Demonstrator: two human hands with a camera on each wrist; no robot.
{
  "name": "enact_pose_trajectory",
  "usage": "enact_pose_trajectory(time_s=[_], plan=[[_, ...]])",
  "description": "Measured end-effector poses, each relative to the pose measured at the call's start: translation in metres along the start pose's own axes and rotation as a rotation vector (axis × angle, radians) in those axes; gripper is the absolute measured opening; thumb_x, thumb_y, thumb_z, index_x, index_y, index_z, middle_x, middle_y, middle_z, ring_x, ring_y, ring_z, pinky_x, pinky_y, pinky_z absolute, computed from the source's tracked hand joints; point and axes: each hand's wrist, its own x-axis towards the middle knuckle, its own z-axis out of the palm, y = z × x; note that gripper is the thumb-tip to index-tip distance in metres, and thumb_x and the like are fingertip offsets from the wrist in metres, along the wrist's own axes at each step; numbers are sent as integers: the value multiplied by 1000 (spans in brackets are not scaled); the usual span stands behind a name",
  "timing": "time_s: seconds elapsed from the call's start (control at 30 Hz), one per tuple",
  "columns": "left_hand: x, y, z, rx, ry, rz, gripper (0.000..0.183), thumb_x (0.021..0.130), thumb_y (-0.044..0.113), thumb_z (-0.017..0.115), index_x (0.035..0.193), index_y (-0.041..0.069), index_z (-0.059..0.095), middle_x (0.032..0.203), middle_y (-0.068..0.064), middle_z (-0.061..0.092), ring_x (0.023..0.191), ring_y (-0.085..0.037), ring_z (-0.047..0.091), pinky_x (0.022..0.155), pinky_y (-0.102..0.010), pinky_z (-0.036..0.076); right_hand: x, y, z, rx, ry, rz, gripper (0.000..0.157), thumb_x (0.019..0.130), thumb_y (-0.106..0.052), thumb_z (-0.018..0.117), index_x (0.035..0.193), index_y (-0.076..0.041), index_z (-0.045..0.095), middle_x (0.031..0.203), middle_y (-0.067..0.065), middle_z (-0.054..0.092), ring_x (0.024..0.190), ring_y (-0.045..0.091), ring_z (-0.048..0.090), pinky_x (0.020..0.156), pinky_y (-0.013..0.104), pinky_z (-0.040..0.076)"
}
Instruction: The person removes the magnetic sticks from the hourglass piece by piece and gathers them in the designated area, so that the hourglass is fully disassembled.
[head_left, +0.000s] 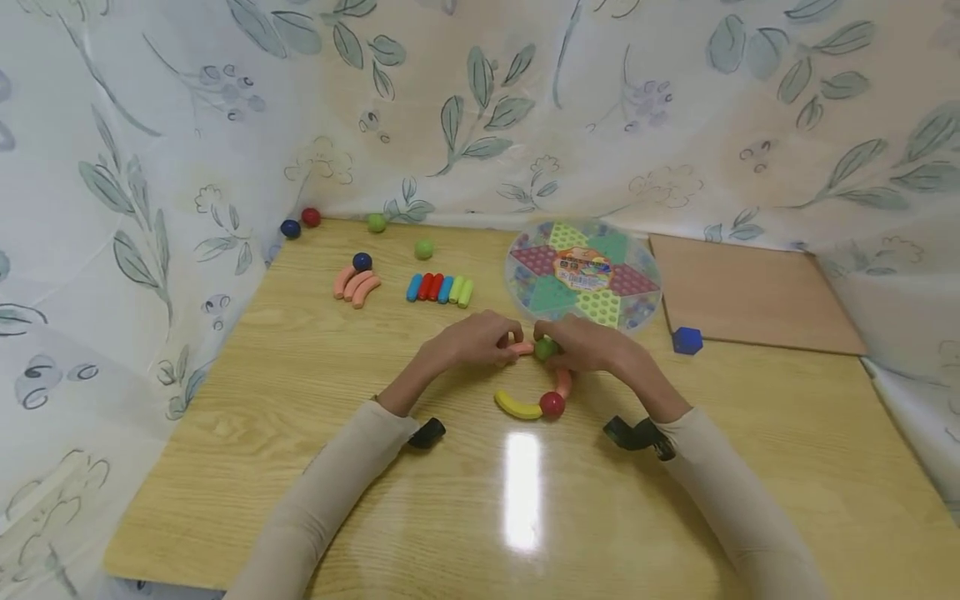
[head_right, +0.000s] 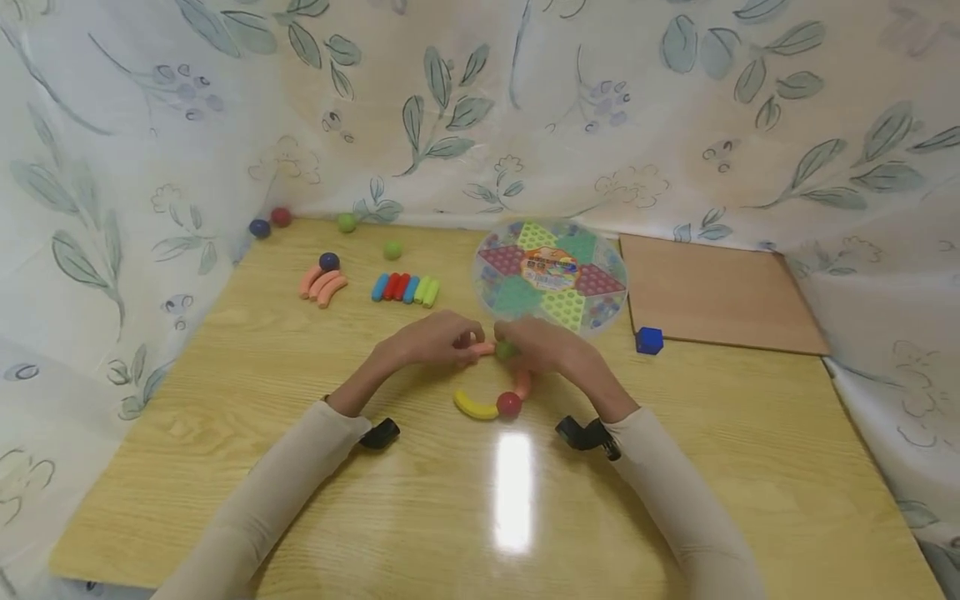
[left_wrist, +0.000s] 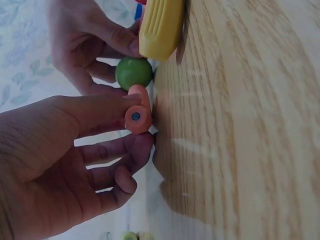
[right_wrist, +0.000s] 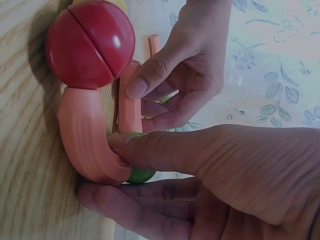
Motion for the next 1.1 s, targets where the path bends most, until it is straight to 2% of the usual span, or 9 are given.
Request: enact_pose_trajectory(time_s=[0.17, 0.4, 0.5, 0.63, 0.77, 0.93, 1.1], plan=[[1, 1, -5, 33, 2, -15, 25, 102, 25, 69, 121, 10, 72, 88, -3, 71, 77, -14, 59, 71, -22, 46, 2, 1, -2, -14, -4, 18, 26, 97, -7, 71, 122, -2, 63, 94, 8, 66, 79, 17, 53, 73, 29, 47], [-6, 3, -24, 29, 14, -47, 26, 106, 29, 61, 114, 7, 72, 91, -8, 72, 77, -16, 60, 70, -24, 48, 5, 3, -7, -13, 1, 43, 23, 96, -8, 73, 116, -2, 63, 89, 7, 63, 78, 17, 54, 72, 29, 46], [-15, 0, -33, -6, 73, -48, 27, 105, 30, 61, 109, 5, 69, 88, -8, 70, 73, -16, 59, 67, -24, 46, 4, 2, -4, -9, 14, 37, 27, 96, -7, 73, 119, 0, 63, 88, 7, 62, 77, 17, 53, 70, 29, 45], [-35, -9, -44, -57, 180, -76, 24, 103, 26, 61, 106, 3, 67, 85, -9, 67, 70, -17, 56, 66, -26, 44, 1, 2, 5, 7, -3, 49, 32, 96, -7, 72, 125, 1, 61, 89, 7, 61, 78, 17, 52, 70, 28, 44], [-58, -26, -55, -89, 301, -161, 22, 102, 23, 62, 103, 2, 66, 86, -8, 66, 71, -16, 56, 67, -26, 45, -3, 0, 12, 27, -41, 58, 32, 98, -9, 71, 126, 0, 60, 90, 6, 60, 79, 16, 51, 69, 26, 43], [-79, -50, -68, -104, 468, -308, 32, 104, 29, 63, 100, -2, 67, 83, -12, 65, 69, -20, 55, 64, -28, 44, -6, -3, 13, 28, -35, 72, 33, 98, -10, 72, 127, -1, 60, 90, 4, 59, 79, 15, 51, 69, 26, 42], [-90, -76, -78, -25, 522, -487, 29, 99, 22, 67, 106, -6, 69, 94, -17, 69, 79, -25, 60, 72, -34, 50, -4, -3, 4, 21, -29, 75, 33, 98, -11, 72, 127, -2, 61, 89, 3, 59, 77, 14, 50, 67, 25, 41]])
